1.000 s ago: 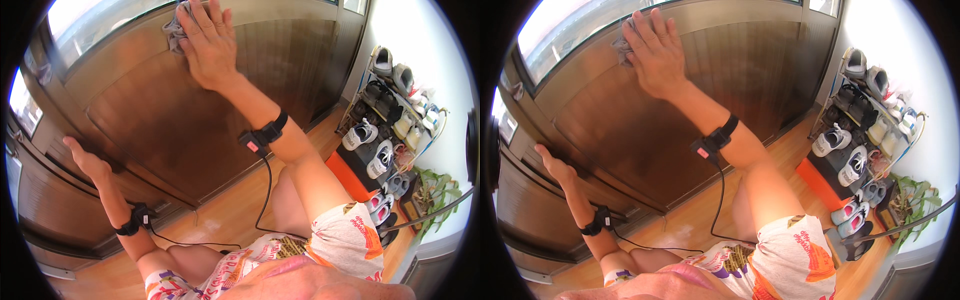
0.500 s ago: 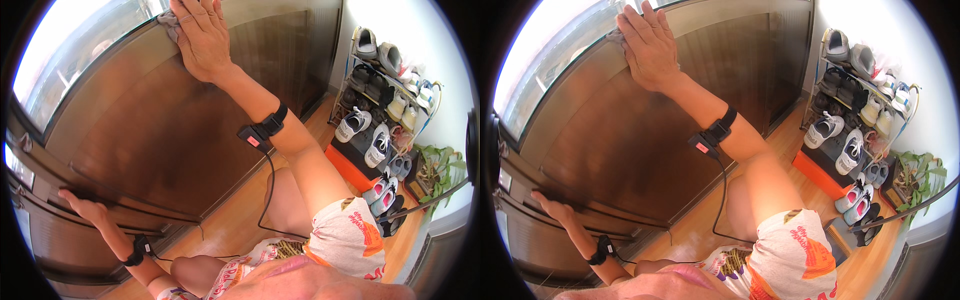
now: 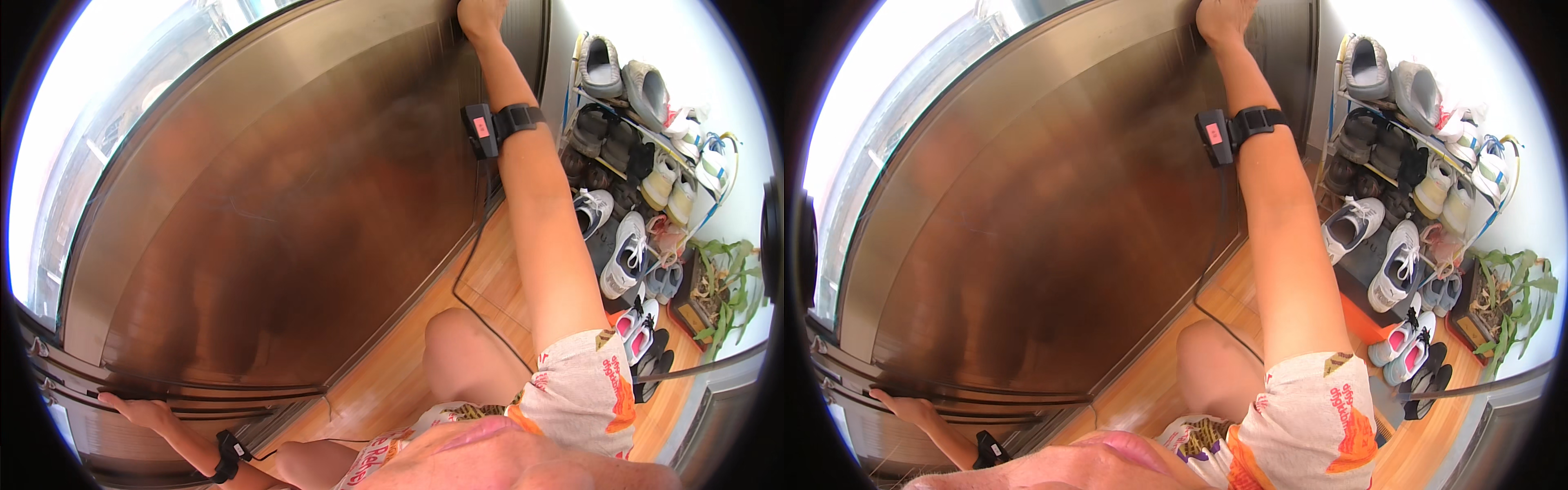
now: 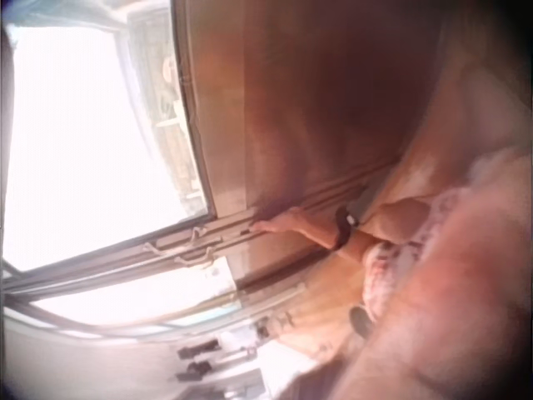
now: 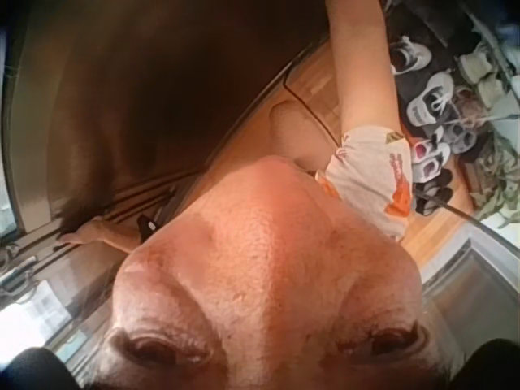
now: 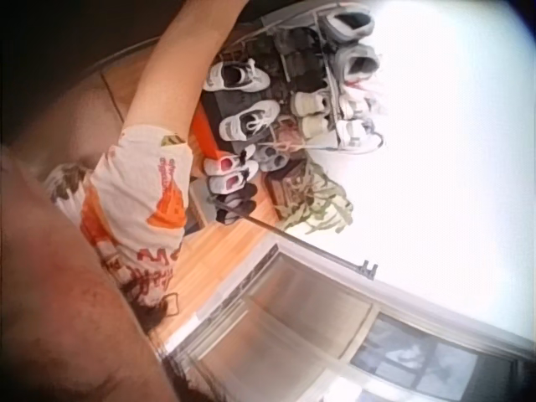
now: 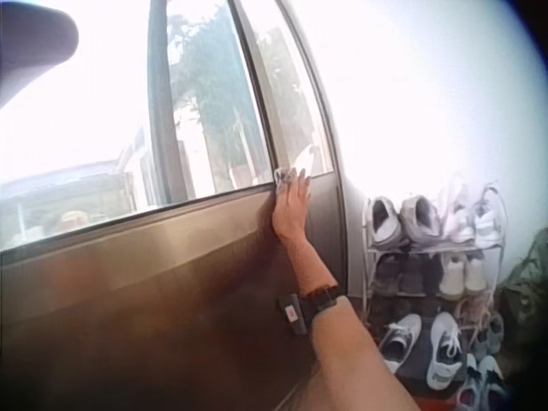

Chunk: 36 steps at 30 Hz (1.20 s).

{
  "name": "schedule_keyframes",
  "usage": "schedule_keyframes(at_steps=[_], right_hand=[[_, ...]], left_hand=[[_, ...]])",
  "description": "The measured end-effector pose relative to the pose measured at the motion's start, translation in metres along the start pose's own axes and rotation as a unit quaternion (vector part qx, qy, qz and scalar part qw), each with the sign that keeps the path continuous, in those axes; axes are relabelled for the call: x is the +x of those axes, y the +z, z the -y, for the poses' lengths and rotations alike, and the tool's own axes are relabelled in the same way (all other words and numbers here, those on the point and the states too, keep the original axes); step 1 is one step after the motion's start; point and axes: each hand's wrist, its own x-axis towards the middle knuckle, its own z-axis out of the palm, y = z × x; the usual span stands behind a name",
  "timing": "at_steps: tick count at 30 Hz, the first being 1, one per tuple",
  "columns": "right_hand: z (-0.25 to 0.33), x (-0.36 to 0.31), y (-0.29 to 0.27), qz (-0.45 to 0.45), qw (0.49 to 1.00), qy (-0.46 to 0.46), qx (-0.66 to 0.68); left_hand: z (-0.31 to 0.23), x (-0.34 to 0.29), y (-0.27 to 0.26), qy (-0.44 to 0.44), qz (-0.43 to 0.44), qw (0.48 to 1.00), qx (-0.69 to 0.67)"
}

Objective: The person wipes a metal door with a cloth, moving the cloth in circular and vertical motions across the surface. The person holds the door with one hand while cleaning with the other.

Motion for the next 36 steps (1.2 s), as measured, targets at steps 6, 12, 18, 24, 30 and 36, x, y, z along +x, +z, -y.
schedule_keyframes(at_steps=[6, 12, 18, 24, 30, 36], right_hand=[[0.065, -0.056, -0.023, 0.040, 0.988, -0.120, 0.088], [0.027, -0.033, -0.042, -0.040, 0.993, -0.114, 0.010], [0.010, 0.021, -0.047, -0.087, 0.985, -0.080, 0.126], [0.055, -0.015, -0.048, -0.013, 0.953, -0.188, 0.239], [0.014, 0.039, -0.037, -0.105, 0.965, -0.115, 0.212], [0.013, 0.094, -0.012, -0.067, 0.931, -0.144, 0.329]], left_hand=[[-0.005, -0.005, 0.006, -0.009, -0.001, 1.000, -0.002], [-0.003, -0.003, 0.003, -0.006, 0.003, 1.000, 0.004], [0.016, 0.024, -0.021, 0.022, 0.014, 0.999, 0.039], [0.011, 0.018, -0.014, -0.017, -0.019, 0.999, 0.026], [-0.004, -0.011, 0.011, 0.037, -0.041, 0.993, 0.108], [-0.008, -0.014, 0.020, 0.034, -0.071, 0.991, 0.107]])
